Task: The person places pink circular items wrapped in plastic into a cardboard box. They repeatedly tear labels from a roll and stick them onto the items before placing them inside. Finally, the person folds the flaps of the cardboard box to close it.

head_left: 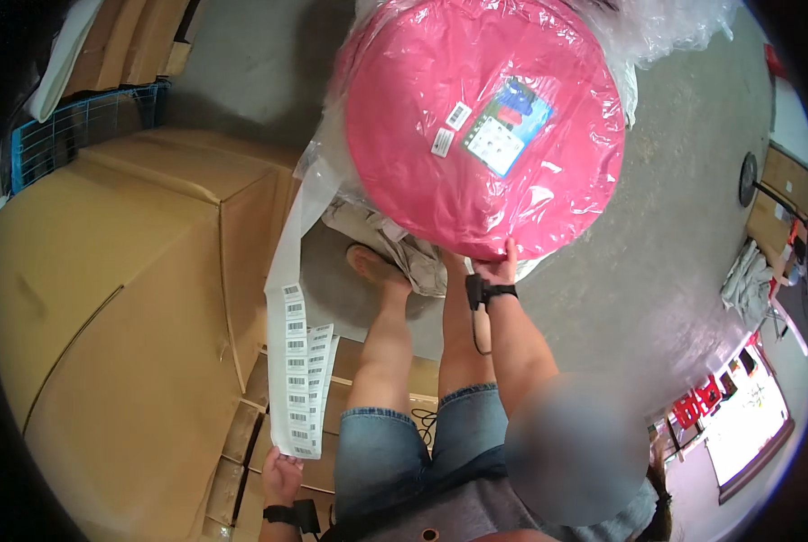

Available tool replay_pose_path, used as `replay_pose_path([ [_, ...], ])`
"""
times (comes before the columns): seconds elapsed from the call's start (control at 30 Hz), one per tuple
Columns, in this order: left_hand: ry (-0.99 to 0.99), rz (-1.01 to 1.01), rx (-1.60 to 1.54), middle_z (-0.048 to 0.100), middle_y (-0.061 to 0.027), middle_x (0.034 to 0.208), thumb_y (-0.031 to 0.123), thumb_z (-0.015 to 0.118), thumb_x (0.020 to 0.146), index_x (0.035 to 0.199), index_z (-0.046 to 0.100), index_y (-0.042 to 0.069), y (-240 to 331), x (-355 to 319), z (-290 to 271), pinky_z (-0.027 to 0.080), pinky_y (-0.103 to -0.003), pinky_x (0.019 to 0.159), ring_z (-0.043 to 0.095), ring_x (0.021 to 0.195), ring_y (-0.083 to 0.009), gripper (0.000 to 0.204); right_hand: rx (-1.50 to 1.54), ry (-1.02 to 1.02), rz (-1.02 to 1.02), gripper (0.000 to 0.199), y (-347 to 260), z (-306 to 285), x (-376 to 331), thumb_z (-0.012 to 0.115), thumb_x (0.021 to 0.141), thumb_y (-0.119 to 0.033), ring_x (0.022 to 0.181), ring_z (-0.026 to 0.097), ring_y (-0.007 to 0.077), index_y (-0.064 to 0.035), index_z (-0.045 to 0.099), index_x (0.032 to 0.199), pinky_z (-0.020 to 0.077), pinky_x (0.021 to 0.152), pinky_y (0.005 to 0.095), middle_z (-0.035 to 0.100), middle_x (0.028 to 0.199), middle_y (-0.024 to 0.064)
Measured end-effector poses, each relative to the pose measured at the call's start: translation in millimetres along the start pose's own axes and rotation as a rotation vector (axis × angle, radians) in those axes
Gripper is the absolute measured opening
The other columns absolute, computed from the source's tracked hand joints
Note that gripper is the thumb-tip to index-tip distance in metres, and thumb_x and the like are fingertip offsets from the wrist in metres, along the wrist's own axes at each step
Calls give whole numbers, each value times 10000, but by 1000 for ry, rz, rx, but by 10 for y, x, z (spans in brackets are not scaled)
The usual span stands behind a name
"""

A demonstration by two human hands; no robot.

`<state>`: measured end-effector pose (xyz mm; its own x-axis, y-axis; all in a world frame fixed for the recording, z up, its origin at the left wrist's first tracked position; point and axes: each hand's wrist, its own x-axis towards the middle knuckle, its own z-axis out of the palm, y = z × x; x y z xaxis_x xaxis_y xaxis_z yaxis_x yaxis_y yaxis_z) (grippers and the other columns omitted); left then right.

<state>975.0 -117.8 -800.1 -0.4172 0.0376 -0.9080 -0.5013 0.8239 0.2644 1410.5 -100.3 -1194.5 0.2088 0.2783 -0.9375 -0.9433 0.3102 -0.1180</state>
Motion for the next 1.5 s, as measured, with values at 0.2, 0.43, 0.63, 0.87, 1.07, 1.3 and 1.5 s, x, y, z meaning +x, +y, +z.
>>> replay_pose_path([
  [0.2,-87,38,-65,527,-10,746,189,500,827,878,511,85,9,-66,-111,386,-289,637,463,634,-135,117,-149,-282,72,673,-694,443,-794,603,739,-477,1163,398,256,-114,378,1259,288,991,471,444,1257,84],
  [0.43,-178,129,-183,527,-22,744,169,526,813,831,516,71,-71,-151,-276,403,-295,649,480,668,-152,100,-303,-308,-140,397,-1608,1558,-1255,612,777,-185,1034,513,264,-31,483,1120,370,943,437,551,1106,118],
  [0.63,-236,324,-338,518,-25,764,175,542,802,860,519,59,-100,-378,-514,413,-291,666,481,703,-149,132,-452,-524,-191,238,-1962,2913,-2331,542,749,-41,873,574,240,3,520,983,458,830,368,594,947,113],
  [0.87,-168,450,-522,519,-11,693,163,543,806,810,514,78,-370,-567,-931,411,-266,575,488,613,-136,90,-564,-679,-327,325,-2118,3514,-3835,528,770,-67,940,542,240,-2,476,1084,454,837,374,552,1044,119],
  [1.07,-213,565,-450,542,-32,616,154,451,847,766,545,46,-673,-220,-1431,378,-242,449,491,487,-131,164,-706,-703,-390,476,-1869,3419,-4615,553,746,-146,1021,505,301,-6,414,1179,418,890,454,500,1137,155],
  [1.3,-132,422,-446,599,-66,736,160,538,792,872,559,32,-801,400,-1841,456,-277,592,566,625,-153,152,-753,-808,-731,498,-980,3409,-6089,593,734,-222,1038,486,270,-51,442,1177,403,885,427,495,1133,127],
  [1.5,-127,423,-580,607,-76,751,151,547,785,862,547,34,-905,463,-2156,473,-294,627,588,648,-168,140,-675,-1191,-1164,578,-517,3463,-7364,599,735,-199,1131,414,293,-34,391,1248,335,971,440,383,1280,141],
])
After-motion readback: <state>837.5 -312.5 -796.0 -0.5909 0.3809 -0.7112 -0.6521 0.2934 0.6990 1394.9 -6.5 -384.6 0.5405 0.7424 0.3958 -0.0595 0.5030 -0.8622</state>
